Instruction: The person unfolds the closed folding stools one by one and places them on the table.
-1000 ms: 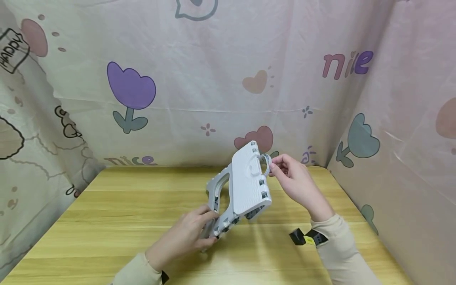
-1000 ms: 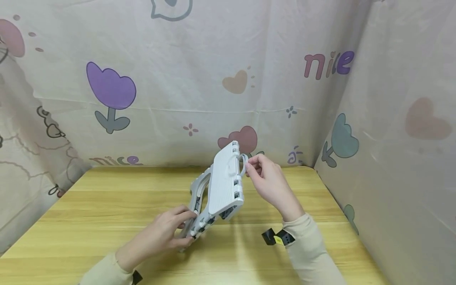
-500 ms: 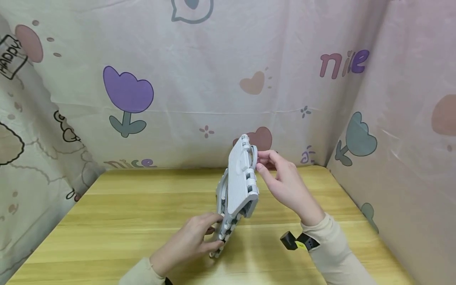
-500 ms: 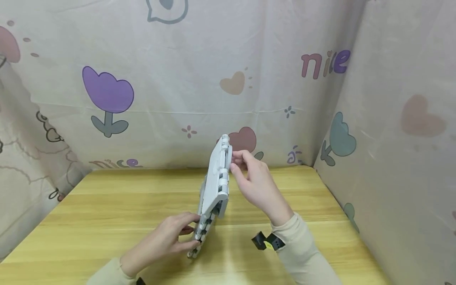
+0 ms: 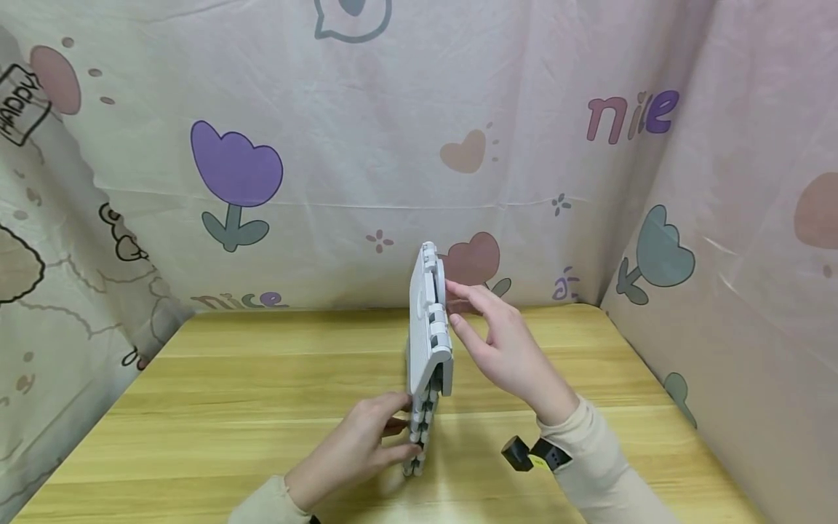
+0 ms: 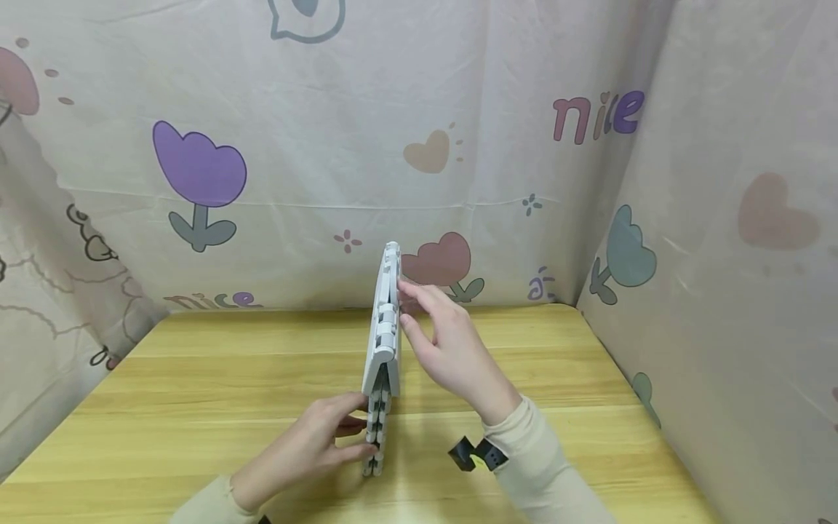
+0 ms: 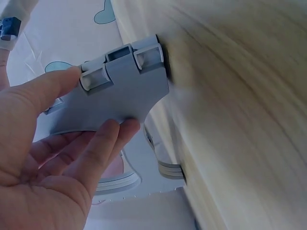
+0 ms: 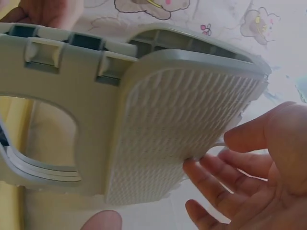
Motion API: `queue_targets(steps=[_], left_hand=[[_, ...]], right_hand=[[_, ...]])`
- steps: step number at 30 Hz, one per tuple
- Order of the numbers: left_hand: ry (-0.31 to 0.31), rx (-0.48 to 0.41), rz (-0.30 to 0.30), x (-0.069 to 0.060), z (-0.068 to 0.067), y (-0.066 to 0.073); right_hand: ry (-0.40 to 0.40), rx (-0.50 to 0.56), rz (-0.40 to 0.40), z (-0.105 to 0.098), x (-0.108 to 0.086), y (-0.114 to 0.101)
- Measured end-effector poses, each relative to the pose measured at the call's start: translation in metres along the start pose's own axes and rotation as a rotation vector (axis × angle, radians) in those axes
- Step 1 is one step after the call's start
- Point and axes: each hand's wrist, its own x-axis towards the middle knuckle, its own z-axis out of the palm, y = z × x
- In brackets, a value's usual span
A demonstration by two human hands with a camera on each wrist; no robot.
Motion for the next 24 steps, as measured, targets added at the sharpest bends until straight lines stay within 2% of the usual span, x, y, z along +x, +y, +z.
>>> queue_targets(steps=[4, 8, 15, 18, 24], left_hand=[[0.003, -0.019, -0.014, -0.001, 0.000, -0.001], [-0.001, -0.037, -0.024, -0.002, 0.000, -0.001], [-0.007, -0.029, -0.053, -0.002, -0.003, 0.000], [-0.001, -0.019, -0.043, -0.001, -0.004, 0.001], [0.006, 0.027, -0.024, -0.002, -0.005, 0.001]], right_hand=[[-0.020, 0.017, -0.019, 0.003, -0.005, 0.005], [-0.086, -0.004, -0.012, 0.007, -0.014, 0.016], [-0.307, -0.001, 0.087, 0.016, -0.034, 0.033], [-0.390, 0.003, 0.093, 0.022, -0.040, 0.036], [-0.432, 0.063, 0.118, 0.035, -0.044, 0.038]])
